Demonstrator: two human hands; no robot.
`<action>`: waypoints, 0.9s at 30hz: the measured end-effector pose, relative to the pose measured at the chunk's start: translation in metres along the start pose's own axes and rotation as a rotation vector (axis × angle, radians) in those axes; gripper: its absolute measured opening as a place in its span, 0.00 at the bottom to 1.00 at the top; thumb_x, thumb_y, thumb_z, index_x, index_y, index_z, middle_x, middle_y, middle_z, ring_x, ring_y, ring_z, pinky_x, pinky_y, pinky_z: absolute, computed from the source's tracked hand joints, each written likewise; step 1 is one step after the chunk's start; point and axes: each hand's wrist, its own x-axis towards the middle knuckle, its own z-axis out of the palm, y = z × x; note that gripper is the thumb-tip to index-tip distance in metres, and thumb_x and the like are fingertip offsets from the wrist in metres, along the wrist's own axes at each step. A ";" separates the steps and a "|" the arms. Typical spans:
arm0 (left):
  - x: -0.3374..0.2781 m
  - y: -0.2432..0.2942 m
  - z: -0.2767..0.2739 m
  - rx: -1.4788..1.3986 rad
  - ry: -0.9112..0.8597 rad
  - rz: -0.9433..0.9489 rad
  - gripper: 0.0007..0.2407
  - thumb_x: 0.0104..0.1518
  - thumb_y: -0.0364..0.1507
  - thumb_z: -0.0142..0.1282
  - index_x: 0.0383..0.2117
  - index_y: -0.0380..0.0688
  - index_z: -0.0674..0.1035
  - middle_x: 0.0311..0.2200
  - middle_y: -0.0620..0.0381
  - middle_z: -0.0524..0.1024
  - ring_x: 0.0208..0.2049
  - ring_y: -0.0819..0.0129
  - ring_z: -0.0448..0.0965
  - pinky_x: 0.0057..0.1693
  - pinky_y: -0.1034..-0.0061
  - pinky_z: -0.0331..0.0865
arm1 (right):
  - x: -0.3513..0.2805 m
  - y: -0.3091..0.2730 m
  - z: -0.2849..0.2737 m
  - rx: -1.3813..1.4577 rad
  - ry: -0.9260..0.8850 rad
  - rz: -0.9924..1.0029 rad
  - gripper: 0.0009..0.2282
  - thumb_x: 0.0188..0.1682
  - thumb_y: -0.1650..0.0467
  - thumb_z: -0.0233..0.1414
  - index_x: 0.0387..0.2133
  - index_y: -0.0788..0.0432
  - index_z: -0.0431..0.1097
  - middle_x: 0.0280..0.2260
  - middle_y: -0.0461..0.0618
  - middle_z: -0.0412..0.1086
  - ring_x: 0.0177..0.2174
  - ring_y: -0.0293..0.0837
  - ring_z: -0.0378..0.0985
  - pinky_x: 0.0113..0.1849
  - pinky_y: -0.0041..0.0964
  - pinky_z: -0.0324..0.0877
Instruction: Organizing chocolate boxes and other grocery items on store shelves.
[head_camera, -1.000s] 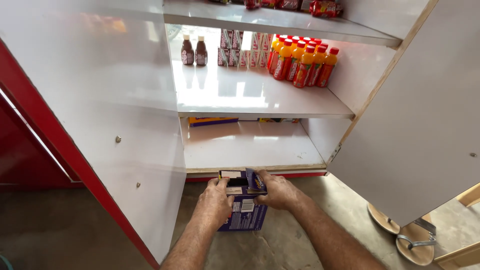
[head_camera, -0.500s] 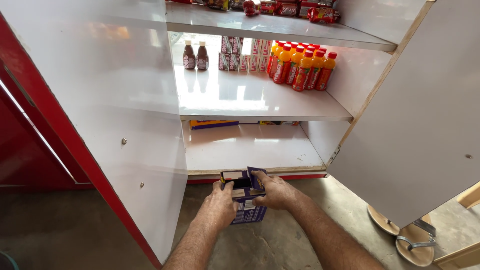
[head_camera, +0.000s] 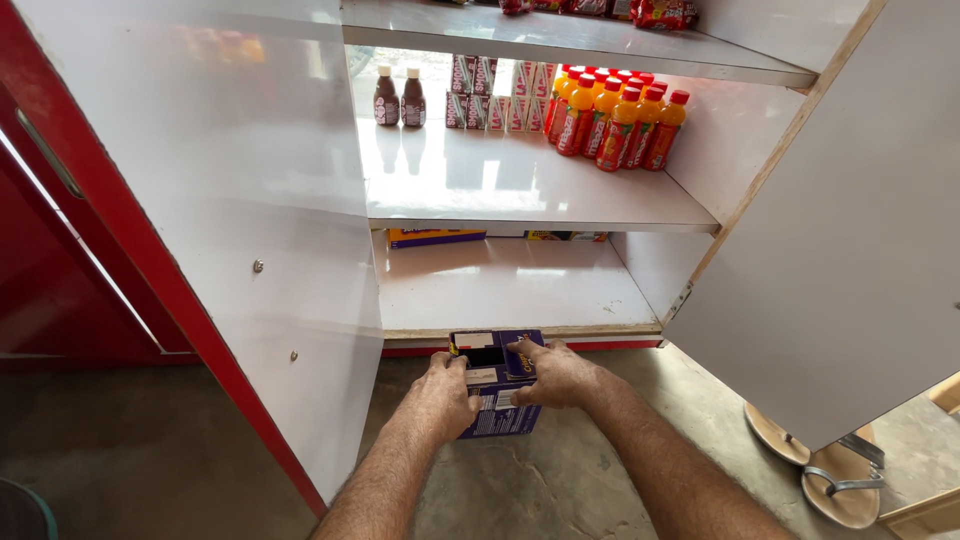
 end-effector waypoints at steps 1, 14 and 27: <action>-0.001 0.000 -0.001 0.000 -0.001 -0.001 0.29 0.63 0.37 0.57 0.70 0.51 0.59 0.71 0.51 0.52 0.68 0.56 0.63 0.69 0.65 0.67 | 0.001 0.001 0.001 0.000 -0.001 -0.001 0.42 0.42 0.53 0.63 0.70 0.31 0.46 0.68 0.60 0.48 0.64 0.58 0.62 0.60 0.53 0.68; 0.008 -0.007 0.006 -0.020 0.011 0.020 0.32 0.60 0.38 0.61 0.70 0.51 0.58 0.71 0.50 0.51 0.68 0.57 0.62 0.69 0.65 0.67 | 0.003 0.001 -0.001 0.011 -0.013 -0.005 0.43 0.42 0.52 0.62 0.71 0.35 0.45 0.67 0.59 0.52 0.63 0.55 0.62 0.61 0.54 0.66; -0.001 -0.001 -0.001 -0.088 0.011 0.044 0.35 0.56 0.38 0.65 0.69 0.49 0.58 0.71 0.50 0.52 0.69 0.57 0.61 0.69 0.67 0.67 | -0.007 0.011 -0.010 0.134 0.049 -0.054 0.43 0.38 0.54 0.66 0.67 0.46 0.54 0.61 0.54 0.64 0.60 0.49 0.68 0.60 0.51 0.67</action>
